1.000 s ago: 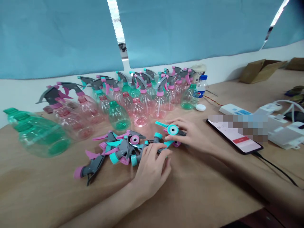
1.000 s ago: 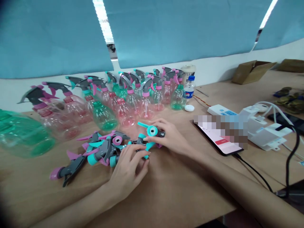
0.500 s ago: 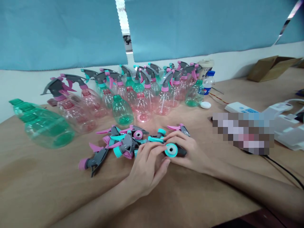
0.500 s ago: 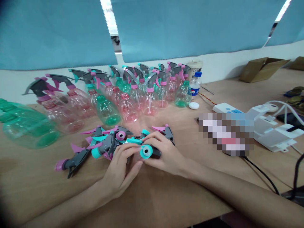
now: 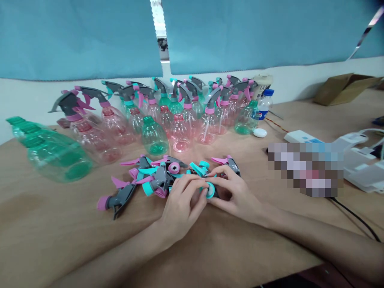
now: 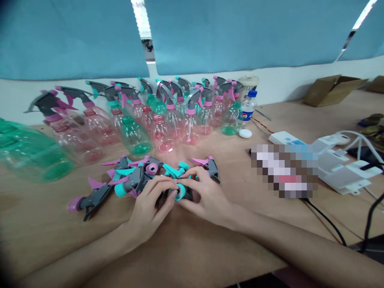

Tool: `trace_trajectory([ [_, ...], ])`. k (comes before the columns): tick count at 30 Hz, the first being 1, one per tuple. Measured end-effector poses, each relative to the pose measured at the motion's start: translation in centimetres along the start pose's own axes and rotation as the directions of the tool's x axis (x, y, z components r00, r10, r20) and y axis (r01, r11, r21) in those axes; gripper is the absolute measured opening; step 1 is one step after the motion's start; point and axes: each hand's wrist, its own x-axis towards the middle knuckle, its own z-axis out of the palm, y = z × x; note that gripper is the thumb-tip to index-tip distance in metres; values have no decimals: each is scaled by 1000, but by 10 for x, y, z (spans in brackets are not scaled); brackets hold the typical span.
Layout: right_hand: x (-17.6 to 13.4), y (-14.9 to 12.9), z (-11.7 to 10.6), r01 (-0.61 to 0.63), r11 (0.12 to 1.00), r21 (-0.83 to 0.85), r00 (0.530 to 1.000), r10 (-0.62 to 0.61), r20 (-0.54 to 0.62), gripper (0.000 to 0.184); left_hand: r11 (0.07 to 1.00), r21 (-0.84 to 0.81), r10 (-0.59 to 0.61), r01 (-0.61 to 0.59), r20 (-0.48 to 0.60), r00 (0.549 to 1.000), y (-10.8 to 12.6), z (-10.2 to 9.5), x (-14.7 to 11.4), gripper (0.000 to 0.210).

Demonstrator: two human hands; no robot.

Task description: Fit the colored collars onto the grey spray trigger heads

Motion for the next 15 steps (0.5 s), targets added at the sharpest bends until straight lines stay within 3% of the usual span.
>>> trace_trajectory([
  [6,3,-1,-1,-62,996,61,997,64,-41,25,1000,-11,15,-15,14,1000,-1,0,0,17],
  [15,6,5,-6,-31,999,-31,988,26,-151,24,963,261,51,-64,54,997,5,2,-1,29],
])
